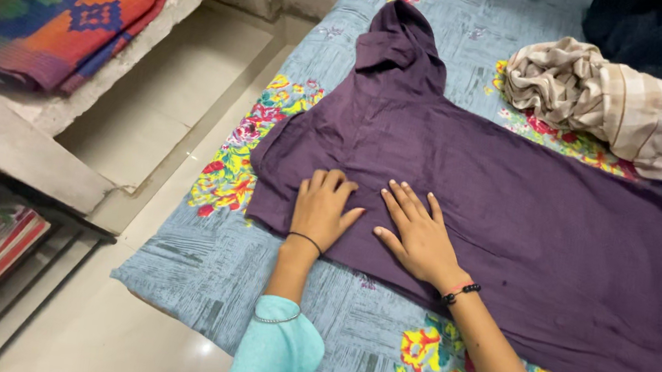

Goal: The person folds a shirt on a bed and places it into an open suitcase alongside other packed clothes.

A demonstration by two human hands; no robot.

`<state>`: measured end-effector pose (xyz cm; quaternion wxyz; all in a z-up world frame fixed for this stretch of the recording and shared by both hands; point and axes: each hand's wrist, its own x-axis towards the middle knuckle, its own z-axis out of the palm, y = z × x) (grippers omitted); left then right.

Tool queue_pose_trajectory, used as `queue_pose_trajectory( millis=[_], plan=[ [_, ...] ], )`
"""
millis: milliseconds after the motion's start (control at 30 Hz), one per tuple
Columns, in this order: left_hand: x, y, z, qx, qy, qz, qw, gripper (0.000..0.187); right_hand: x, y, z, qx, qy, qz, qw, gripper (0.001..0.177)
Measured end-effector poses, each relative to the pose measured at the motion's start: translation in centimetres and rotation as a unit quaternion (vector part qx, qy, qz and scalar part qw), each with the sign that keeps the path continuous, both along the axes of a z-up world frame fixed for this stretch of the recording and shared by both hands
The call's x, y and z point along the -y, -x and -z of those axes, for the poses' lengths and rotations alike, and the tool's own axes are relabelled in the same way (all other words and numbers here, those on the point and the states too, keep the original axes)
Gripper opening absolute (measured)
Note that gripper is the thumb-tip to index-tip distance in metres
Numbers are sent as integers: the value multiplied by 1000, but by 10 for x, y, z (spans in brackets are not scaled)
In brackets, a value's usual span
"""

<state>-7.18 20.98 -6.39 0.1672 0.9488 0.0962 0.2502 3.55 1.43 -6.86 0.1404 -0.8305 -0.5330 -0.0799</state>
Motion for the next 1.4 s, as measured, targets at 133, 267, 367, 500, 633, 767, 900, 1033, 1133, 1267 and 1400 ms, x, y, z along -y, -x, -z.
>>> queue_pose_trajectory(
  millis=[133, 267, 367, 500, 633, 767, 900, 1033, 1133, 1267, 1400],
  plan=[
    [-15, 10, 8, -11, 58, -58, 997, 31, 2, 2, 0, -13, -5, 5, 1000, 69],
    [-24, 20, 3, -13, 93, -102, 990, 42, -2, 2, -5, -21, -5, 8, 1000, 70],
    [-26, 34, -7, -30, 16, -123, 992, 43, -2, 2, -6, -36, -7, 14, 999, 69],
    [-26, 63, -16, 7, -12, -155, 988, 43, -1, 3, -6, -44, -6, 17, 999, 68],
    [-38, 72, -16, -49, -52, -149, 986, 46, -1, 1, -4, -34, -7, 14, 999, 68],
    [-52, 71, -12, -69, -100, -113, 986, 47, -1, 1, -4, -40, -15, 15, 999, 67],
    [-67, 69, -8, -85, -113, -130, 981, 50, 0, 3, -5, -41, -17, 18, 999, 67],
    [-67, 75, -2, -40, -151, -164, 974, 45, 0, 4, -5, -34, -22, 15, 999, 67],
    [-68, 76, -1, -41, -159, -222, 961, 41, -1, 0, -8, -24, -20, 17, 999, 68],
    [-75, 76, 12, -81, -129, -279, 948, 42, 3, 5, -2, -28, -19, 12, 999, 68],
    [-92, 66, 19, -34, -63, -305, 950, 47, 0, 2, -5, -27, -13, 12, 999, 69]
  ],
)
